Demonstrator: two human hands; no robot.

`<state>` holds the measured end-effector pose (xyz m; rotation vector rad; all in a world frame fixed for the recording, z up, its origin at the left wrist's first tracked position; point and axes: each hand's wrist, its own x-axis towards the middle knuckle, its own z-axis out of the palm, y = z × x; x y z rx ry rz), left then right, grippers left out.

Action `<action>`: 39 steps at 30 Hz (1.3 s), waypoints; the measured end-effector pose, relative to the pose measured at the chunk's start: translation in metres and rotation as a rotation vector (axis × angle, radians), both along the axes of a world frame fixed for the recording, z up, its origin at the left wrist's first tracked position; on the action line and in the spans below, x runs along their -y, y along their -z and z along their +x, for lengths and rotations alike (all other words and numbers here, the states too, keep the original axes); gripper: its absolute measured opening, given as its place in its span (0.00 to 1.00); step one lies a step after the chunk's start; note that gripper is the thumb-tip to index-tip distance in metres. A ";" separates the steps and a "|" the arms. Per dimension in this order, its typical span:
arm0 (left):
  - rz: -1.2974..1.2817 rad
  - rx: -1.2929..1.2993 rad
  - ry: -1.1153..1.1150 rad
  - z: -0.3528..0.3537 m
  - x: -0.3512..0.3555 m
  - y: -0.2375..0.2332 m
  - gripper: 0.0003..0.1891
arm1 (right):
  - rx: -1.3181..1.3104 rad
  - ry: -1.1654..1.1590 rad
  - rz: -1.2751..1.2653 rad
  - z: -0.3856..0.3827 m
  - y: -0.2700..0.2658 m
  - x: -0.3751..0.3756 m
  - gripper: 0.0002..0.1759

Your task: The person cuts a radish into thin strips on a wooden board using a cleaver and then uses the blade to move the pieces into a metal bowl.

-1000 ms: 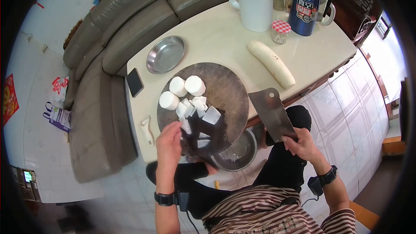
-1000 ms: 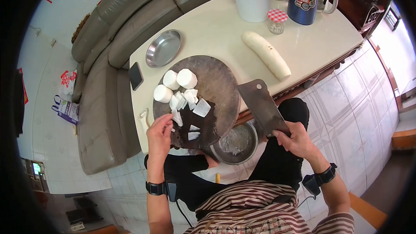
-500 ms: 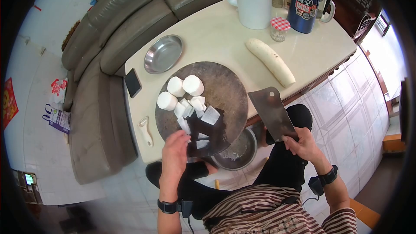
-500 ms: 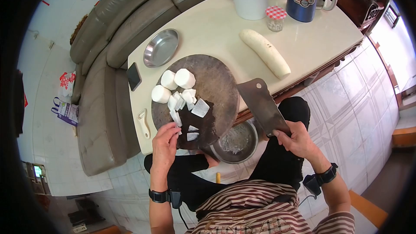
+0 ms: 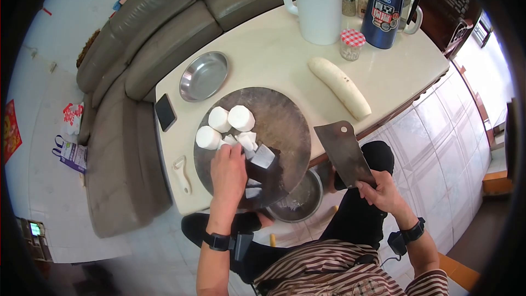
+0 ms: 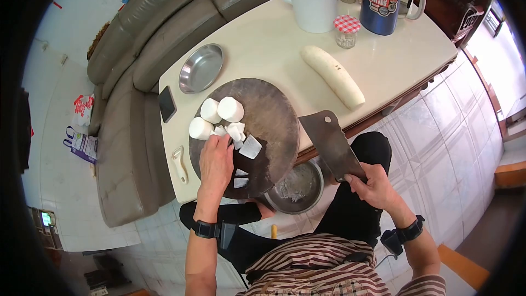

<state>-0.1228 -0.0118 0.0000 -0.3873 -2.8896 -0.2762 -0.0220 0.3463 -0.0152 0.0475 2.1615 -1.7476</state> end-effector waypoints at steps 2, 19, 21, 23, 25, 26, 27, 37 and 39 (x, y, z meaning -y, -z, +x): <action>-0.016 0.003 -0.019 -0.003 -0.001 0.000 0.12 | -0.003 -0.002 0.009 -0.001 -0.002 0.001 0.11; 0.197 0.014 0.027 0.051 -0.002 0.005 0.06 | -0.020 0.028 0.090 0.024 0.009 -0.023 0.10; 0.232 0.038 0.009 0.059 -0.001 0.005 0.07 | -0.029 0.045 0.080 0.027 0.008 -0.028 0.09; 0.260 -0.034 0.002 0.066 -0.003 0.010 0.09 | -0.040 0.077 0.064 0.032 0.009 -0.033 0.08; 0.285 -0.113 0.007 0.071 -0.007 0.017 0.11 | -0.051 0.097 0.038 0.036 0.012 -0.038 0.08; 0.280 -0.167 -0.014 0.076 -0.009 0.020 0.15 | -0.066 0.096 0.033 0.038 0.013 -0.039 0.08; 0.273 -0.221 -0.036 0.079 -0.009 0.024 0.18 | -0.079 0.111 0.022 0.040 0.014 -0.039 0.08; 0.077 -0.114 0.025 0.079 -0.009 0.048 0.26 | -0.184 0.096 -0.016 0.034 0.020 -0.029 0.09; 0.039 -0.117 0.032 0.078 -0.008 0.051 0.28 | -0.206 0.089 -0.013 0.035 0.017 -0.023 0.09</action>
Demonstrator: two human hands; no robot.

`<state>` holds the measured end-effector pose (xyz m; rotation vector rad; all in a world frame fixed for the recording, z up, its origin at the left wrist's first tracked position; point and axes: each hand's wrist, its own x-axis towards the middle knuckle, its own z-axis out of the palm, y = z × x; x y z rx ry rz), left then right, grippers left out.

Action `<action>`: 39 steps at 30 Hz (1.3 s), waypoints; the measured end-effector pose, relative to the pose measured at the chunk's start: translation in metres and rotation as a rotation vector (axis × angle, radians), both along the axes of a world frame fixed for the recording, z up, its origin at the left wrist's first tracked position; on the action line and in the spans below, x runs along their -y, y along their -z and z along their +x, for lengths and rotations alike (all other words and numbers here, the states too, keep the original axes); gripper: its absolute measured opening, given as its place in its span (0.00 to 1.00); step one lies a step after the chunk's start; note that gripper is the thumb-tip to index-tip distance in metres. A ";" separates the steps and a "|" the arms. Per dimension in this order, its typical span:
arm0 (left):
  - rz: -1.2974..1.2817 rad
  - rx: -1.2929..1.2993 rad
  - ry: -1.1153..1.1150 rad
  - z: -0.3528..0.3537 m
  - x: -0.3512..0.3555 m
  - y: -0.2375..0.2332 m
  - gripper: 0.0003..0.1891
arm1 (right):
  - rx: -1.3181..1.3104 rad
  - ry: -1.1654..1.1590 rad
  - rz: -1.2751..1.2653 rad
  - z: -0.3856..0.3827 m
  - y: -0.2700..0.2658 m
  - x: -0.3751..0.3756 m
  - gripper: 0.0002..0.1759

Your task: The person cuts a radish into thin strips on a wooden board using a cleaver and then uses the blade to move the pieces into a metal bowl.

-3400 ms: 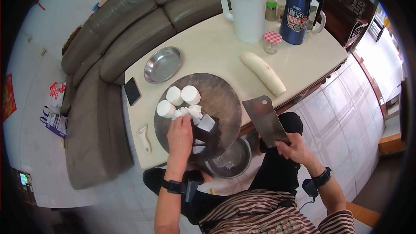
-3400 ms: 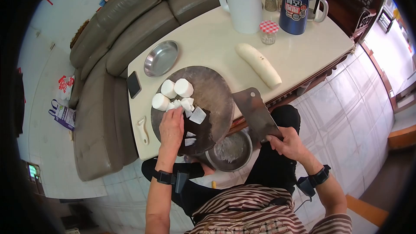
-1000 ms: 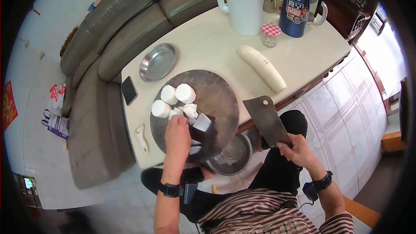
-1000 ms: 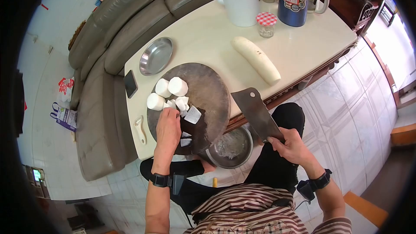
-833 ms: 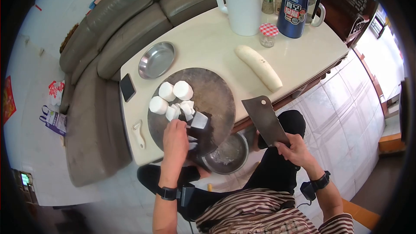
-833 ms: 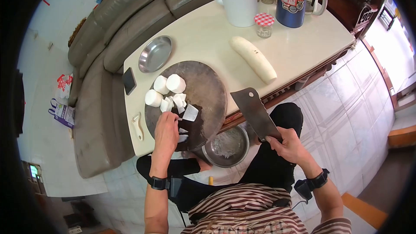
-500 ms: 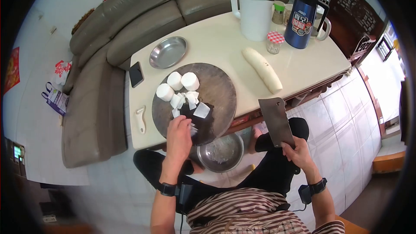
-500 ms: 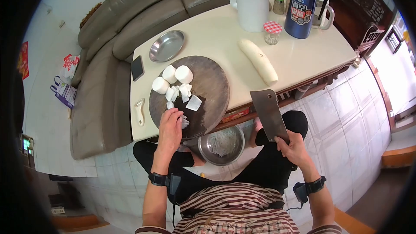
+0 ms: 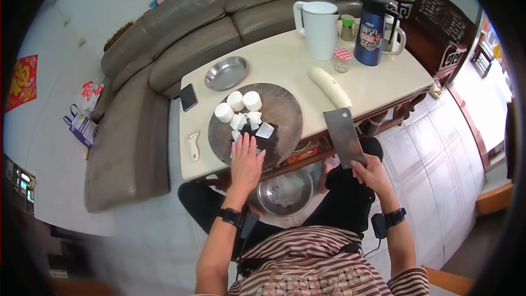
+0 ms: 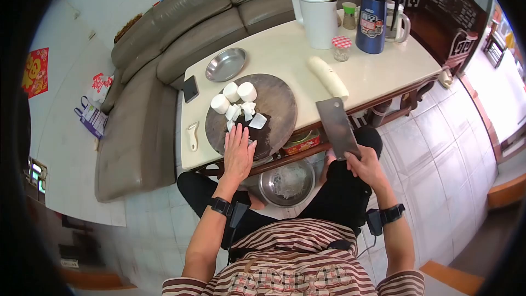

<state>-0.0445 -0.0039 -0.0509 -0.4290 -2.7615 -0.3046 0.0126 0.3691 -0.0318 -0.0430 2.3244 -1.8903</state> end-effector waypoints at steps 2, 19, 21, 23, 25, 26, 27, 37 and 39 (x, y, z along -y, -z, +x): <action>0.025 -0.030 0.011 -0.001 -0.001 0.001 0.28 | -0.022 -0.005 -0.006 -0.003 0.009 0.005 0.10; 0.310 -0.254 0.083 0.004 0.001 0.018 0.23 | 0.101 -0.201 0.177 0.017 -0.094 0.071 0.12; 0.325 -0.276 0.097 0.005 0.001 0.020 0.23 | 0.115 -0.250 0.212 0.012 -0.100 0.085 0.12; 0.310 -0.275 0.101 0.011 0.001 0.020 0.25 | 0.135 -0.267 0.231 0.006 -0.107 0.097 0.10; 0.302 -0.226 0.095 0.016 0.000 0.011 0.26 | 0.028 -0.338 0.443 -0.004 -0.109 0.104 0.07; 0.310 -0.216 0.094 0.018 0.001 0.005 0.26 | 0.044 -0.335 0.441 -0.010 -0.111 0.109 0.07; 0.318 -0.203 0.093 0.019 0.001 0.003 0.25 | -0.084 -0.363 0.528 -0.016 -0.113 0.113 0.07; 0.407 -0.048 0.082 0.028 0.013 -0.006 0.26 | -0.356 -0.565 0.766 -0.056 -0.104 0.129 0.05; 0.367 0.006 0.061 0.025 0.012 -0.013 0.26 | -0.371 -0.582 0.758 -0.061 -0.105 0.130 0.06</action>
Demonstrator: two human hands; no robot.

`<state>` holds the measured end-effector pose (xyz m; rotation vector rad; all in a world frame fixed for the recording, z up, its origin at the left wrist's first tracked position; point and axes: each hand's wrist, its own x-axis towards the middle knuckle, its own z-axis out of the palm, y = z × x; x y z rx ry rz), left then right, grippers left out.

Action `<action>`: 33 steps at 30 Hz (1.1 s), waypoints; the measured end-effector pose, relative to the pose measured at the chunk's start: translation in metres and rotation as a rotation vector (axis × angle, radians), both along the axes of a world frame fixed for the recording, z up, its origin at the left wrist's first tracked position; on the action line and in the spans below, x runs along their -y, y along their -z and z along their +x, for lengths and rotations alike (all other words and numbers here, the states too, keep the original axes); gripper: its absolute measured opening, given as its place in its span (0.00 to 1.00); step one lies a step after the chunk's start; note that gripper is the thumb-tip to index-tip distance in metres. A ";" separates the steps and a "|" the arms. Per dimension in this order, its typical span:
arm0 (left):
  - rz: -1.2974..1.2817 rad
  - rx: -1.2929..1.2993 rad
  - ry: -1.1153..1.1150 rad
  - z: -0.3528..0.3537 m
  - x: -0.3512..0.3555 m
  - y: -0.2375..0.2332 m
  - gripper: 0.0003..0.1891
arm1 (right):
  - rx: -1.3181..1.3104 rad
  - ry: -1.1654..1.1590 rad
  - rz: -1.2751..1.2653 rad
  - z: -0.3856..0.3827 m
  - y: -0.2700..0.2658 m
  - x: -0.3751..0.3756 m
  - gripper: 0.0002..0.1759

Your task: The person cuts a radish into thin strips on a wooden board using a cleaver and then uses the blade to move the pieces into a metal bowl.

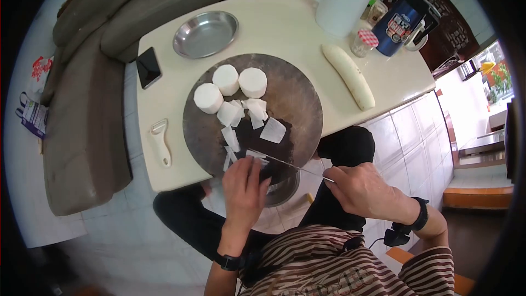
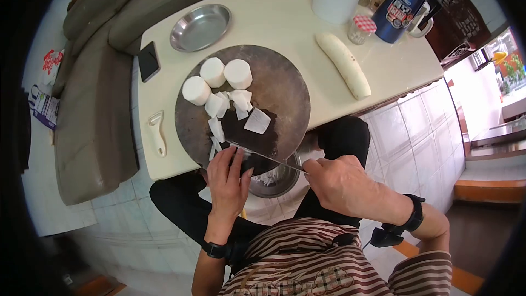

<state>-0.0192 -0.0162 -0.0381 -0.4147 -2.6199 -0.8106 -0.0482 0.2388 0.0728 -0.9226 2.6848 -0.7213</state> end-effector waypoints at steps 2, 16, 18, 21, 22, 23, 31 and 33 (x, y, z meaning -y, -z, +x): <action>-0.021 0.017 0.005 -0.001 0.000 -0.001 0.26 | -0.010 -0.026 -0.006 -0.004 -0.002 0.001 0.07; -0.056 0.103 0.016 -0.003 -0.002 -0.003 0.26 | 0.025 -0.119 0.106 -0.015 -0.007 0.007 0.12; -0.056 0.124 0.020 -0.003 0.000 -0.003 0.25 | 0.030 -0.134 0.121 -0.017 -0.009 0.007 0.12; -0.052 0.132 0.003 -0.002 -0.001 -0.005 0.25 | 0.014 -0.178 0.166 -0.019 -0.011 0.007 0.13; -0.052 0.136 0.007 -0.002 -0.001 -0.005 0.25 | -0.008 -0.212 0.197 -0.021 -0.012 0.007 0.13; -0.052 0.141 0.006 -0.001 -0.001 -0.005 0.25 | -0.004 -0.210 0.196 -0.023 -0.015 0.008 0.13; -0.069 0.150 0.009 0.001 -0.001 -0.004 0.26 | 0.025 -0.305 0.228 -0.035 -0.009 0.022 0.11; -0.093 0.139 0.009 0.002 0.000 -0.004 0.27 | 0.001 -0.292 0.218 -0.033 -0.006 0.023 0.11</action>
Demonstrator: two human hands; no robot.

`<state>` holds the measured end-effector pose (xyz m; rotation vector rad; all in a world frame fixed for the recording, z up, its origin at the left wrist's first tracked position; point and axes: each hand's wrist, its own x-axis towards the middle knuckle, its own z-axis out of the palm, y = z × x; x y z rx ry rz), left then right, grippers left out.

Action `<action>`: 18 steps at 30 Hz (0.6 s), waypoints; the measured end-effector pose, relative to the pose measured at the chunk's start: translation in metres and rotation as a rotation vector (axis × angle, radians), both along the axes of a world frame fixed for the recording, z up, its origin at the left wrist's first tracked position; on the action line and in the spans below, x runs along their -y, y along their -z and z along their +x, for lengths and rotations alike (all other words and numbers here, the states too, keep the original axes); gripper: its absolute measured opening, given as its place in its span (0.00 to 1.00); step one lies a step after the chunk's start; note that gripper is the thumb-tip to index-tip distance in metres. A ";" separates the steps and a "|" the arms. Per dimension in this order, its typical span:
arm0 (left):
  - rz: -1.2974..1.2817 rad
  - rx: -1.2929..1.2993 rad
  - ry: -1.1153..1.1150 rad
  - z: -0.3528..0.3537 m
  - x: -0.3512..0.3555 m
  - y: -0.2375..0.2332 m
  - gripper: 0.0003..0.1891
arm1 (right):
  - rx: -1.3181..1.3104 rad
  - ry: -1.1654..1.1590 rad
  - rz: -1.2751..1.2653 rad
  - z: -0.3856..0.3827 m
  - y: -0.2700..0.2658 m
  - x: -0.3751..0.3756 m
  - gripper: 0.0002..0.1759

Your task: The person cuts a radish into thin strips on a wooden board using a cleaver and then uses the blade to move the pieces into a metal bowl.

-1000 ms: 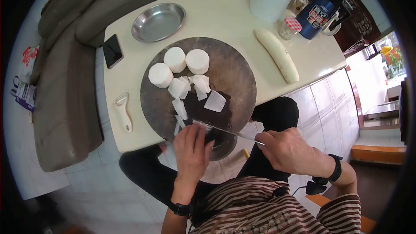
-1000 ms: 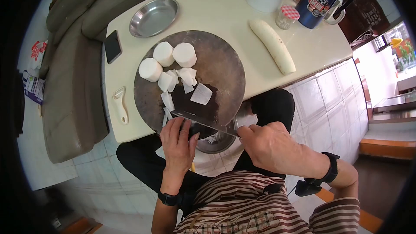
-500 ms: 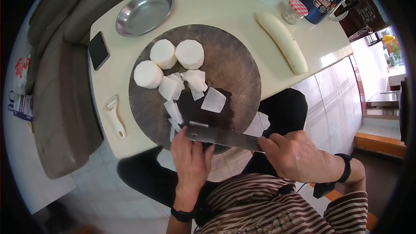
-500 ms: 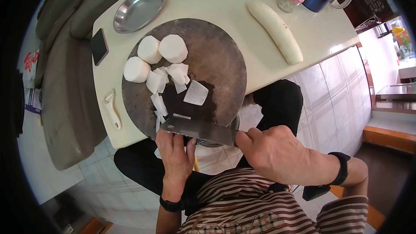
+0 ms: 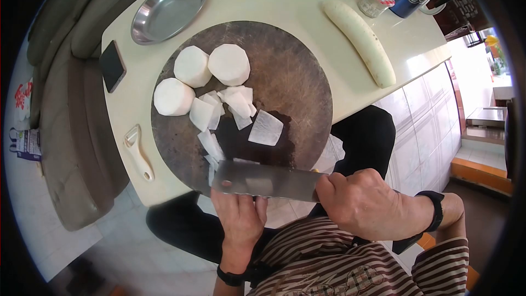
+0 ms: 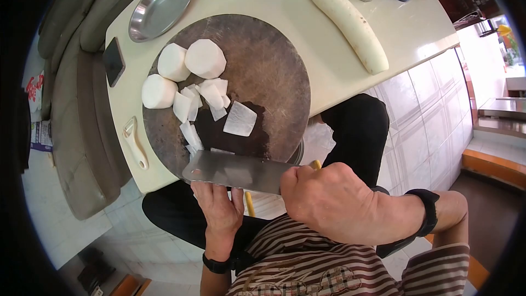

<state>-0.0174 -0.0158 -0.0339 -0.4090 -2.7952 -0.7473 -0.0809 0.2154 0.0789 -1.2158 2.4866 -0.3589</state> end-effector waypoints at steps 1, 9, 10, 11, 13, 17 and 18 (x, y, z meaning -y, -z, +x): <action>-0.001 0.002 -0.002 0.001 0.000 0.000 0.27 | -0.027 0.010 -0.010 0.001 0.001 0.000 0.10; -0.005 0.033 -0.022 0.003 -0.002 0.003 0.27 | -0.052 0.034 0.027 0.014 0.005 -0.004 0.10; -0.009 0.026 -0.023 0.001 -0.002 0.002 0.27 | -0.058 0.034 0.023 0.017 0.005 -0.006 0.10; 0.025 0.034 -0.028 0.000 -0.004 0.001 0.27 | -0.063 0.024 0.020 0.018 0.004 -0.008 0.10; 0.059 0.039 -0.029 0.000 -0.004 0.001 0.28 | -0.028 0.067 0.092 0.020 0.003 -0.009 0.09; 0.003 0.021 -0.047 0.004 -0.005 0.006 0.28 | -0.031 0.045 -0.015 0.009 0.007 0.007 0.08; 0.017 0.018 -0.035 0.004 -0.003 0.006 0.28 | -0.016 0.081 -0.042 0.010 0.009 0.003 0.09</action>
